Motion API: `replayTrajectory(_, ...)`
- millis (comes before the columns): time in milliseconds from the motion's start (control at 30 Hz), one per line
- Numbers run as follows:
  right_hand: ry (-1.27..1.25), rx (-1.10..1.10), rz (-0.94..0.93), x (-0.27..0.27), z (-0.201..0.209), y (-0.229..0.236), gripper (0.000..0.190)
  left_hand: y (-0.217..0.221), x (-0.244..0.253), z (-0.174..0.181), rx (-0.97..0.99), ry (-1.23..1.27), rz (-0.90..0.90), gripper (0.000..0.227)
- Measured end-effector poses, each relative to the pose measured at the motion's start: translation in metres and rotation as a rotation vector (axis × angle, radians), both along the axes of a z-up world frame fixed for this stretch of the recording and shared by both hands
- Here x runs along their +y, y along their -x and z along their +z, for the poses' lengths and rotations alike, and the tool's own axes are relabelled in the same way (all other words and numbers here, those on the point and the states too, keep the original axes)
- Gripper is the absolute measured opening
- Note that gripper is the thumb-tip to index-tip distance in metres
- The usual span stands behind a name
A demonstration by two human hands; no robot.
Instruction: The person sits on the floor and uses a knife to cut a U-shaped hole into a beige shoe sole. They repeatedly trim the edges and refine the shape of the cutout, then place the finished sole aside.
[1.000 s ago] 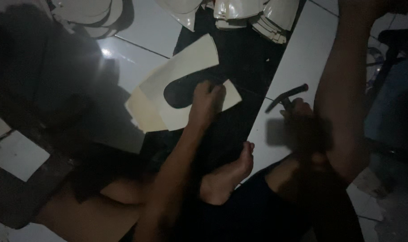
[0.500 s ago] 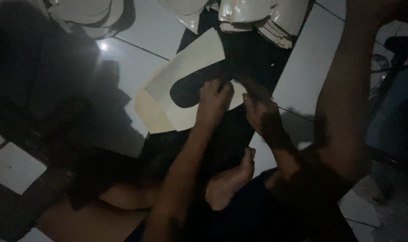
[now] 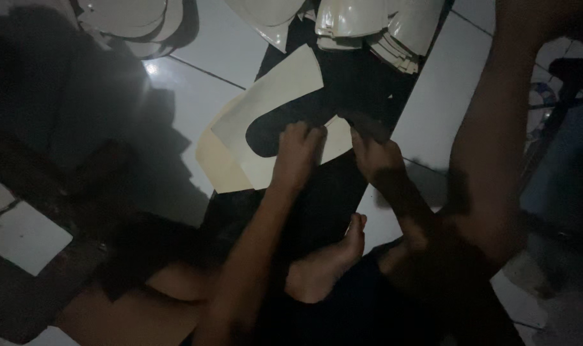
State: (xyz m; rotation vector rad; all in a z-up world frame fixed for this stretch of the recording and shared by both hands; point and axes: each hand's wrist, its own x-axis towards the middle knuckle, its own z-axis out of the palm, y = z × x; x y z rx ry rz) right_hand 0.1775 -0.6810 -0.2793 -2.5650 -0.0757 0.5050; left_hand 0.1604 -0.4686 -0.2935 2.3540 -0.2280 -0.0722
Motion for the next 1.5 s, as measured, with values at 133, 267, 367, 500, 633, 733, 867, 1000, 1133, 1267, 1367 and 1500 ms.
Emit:
replayTrajectory(133, 0.164, -0.118, 0.222, 0.002, 0.013, -0.004, 0.030, -0.002, 0.005, -0.002, -0.262, 0.141, -0.003, 0.025)
replayTrajectory(267, -0.166, -0.042, -0.050, 0.021, 0.031, 0.003, 0.035, -0.005, 0.002, -0.008, -0.272, 0.134, 0.007, 0.016)
replayTrajectory(367, -0.076, 0.062, -0.010, 0.032, 0.044, 0.002, 0.035, -0.002, 0.001, -0.006, -0.209, 0.117, 0.023, 0.014)
replayTrajectory(500, -0.047, -0.732, 0.456, 0.037, 0.044, 0.010, 0.032, 0.002, 0.004, -0.010, -0.202, 0.092, 0.016, 0.022)
replayTrajectory(633, -0.016, -0.307, 0.242, 0.031, 0.024, 0.019, 0.033, 0.003, 0.005, -0.013, -0.173, 0.112, 0.015, 0.019)
replayTrajectory(733, 0.095, -0.779, 0.521, 0.026, 0.009, 0.022, 0.023, 0.002, 0.005, -0.013, -0.149, 0.131, 0.043, 0.012)
replayTrajectory(867, -0.011, -0.303, 0.257, 0.026, 0.011, 0.022, 0.028, 0.004, 0.009, -0.005, -0.142, 0.018, 0.034, 0.017)
replayTrajectory(1000, -0.138, 0.026, -0.018, 0.033, 0.029, 0.017, 0.027, 0.012, 0.028, 0.004, -0.096, 0.023, -0.004, 0.015)
replayTrajectory(1133, -0.025, -0.182, 0.173, 0.037, 0.033, 0.017, 0.027, 0.017, 0.038, 0.004, -0.153, 0.046, -0.026, 0.018)
replayTrajectory(1267, 0.117, -0.753, 0.614, 0.035, 0.026, 0.024, 0.021, 0.022, 0.037, -0.001, -0.150, 0.029, -0.023, 0.019)
replayTrajectory(1367, -0.172, -0.494, 0.397, 0.037, 0.025, 0.021, 0.025, 0.019, 0.035, -0.003, -0.181, 0.058, -0.009, 0.017)
replayTrajectory(1500, -0.040, -0.312, 0.402, 0.044, 0.021, 0.024, 0.035, 0.021, 0.036, -0.012, -0.204, 0.011, -0.025, 0.022)
